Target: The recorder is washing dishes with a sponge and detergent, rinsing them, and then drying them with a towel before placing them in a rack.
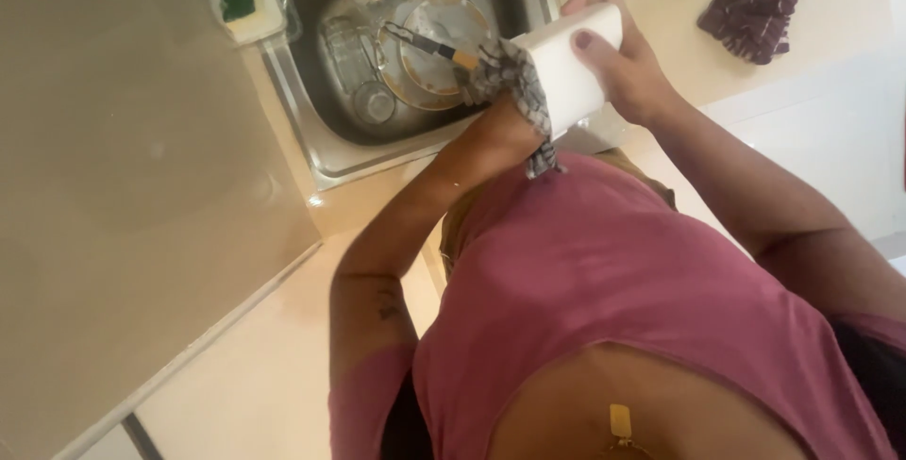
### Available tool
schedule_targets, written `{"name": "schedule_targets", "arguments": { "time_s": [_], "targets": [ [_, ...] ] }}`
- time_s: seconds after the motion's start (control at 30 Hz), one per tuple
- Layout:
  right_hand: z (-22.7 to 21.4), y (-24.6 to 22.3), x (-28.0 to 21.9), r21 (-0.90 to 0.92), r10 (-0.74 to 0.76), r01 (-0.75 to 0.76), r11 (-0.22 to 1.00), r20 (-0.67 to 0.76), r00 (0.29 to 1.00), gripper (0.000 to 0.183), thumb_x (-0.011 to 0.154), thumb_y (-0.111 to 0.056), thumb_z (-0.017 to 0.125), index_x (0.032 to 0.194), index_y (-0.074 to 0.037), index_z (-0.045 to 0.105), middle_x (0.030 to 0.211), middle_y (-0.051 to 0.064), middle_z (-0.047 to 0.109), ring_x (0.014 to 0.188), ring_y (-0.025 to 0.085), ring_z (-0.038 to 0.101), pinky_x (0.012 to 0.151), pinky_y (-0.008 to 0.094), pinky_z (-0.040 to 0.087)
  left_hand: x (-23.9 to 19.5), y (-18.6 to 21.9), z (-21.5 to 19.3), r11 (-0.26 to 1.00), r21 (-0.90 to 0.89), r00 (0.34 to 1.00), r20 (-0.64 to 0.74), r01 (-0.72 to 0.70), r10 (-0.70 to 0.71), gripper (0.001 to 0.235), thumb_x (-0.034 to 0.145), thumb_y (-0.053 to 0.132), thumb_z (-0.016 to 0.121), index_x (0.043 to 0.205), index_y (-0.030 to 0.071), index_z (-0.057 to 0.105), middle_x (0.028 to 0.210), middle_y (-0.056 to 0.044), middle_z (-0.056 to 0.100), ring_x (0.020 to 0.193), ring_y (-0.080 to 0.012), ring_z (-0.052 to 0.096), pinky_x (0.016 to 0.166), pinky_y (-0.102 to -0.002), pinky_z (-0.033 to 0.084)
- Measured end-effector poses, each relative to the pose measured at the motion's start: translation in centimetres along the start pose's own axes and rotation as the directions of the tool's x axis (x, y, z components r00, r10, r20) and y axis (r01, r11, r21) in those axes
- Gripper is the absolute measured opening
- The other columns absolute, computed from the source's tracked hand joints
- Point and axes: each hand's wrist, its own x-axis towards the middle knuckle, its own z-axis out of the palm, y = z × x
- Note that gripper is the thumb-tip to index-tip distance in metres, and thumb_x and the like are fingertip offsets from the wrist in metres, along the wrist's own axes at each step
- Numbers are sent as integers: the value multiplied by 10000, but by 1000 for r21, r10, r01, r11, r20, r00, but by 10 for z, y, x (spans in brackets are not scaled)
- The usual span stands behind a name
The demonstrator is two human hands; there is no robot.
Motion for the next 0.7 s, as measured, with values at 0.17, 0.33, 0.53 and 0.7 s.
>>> {"name": "schedule_targets", "arguments": {
  "time_s": [0.17,0.33,0.53,0.7],
  "targets": [
    [-6,-7,-4,-232,-100,112,966,62,993,513,966,-298,739,1361,-141,453,1186,40,521,1134,142,549,990,297,495,-1,37,-13,986,-167,999,30,-8,13,345,990,106,610,1313,-13,576,1199,-160,684,1103,-209,682,953,-354,562],
    [8,-28,-5,-362,-126,148,921,82,989,746,824,-240,849,1420,-147,410,1289,66,474,1258,222,518,1040,377,476,5,-1,-9,969,-236,996,63,71,-57,424,905,157,650,1293,3,576,1141,-145,704,996,-227,740,796,-358,642],
    [14,-22,9,24,-272,282,959,352,895,1209,753,-318,930,1659,-173,144,1635,99,312,1540,276,318,1276,447,316,2,-24,11,990,-84,993,-16,-116,115,344,943,153,652,1252,9,610,1130,-131,698,994,-225,710,811,-358,608],
    [-9,87,-14,206,-243,187,960,297,923,1122,750,-334,936,1612,-76,265,1605,138,389,1484,285,400,1226,449,364,-20,-34,29,975,25,967,-122,-222,224,280,974,149,654,1218,13,639,1120,-120,693,992,-223,686,824,-357,580]
  ]
}}
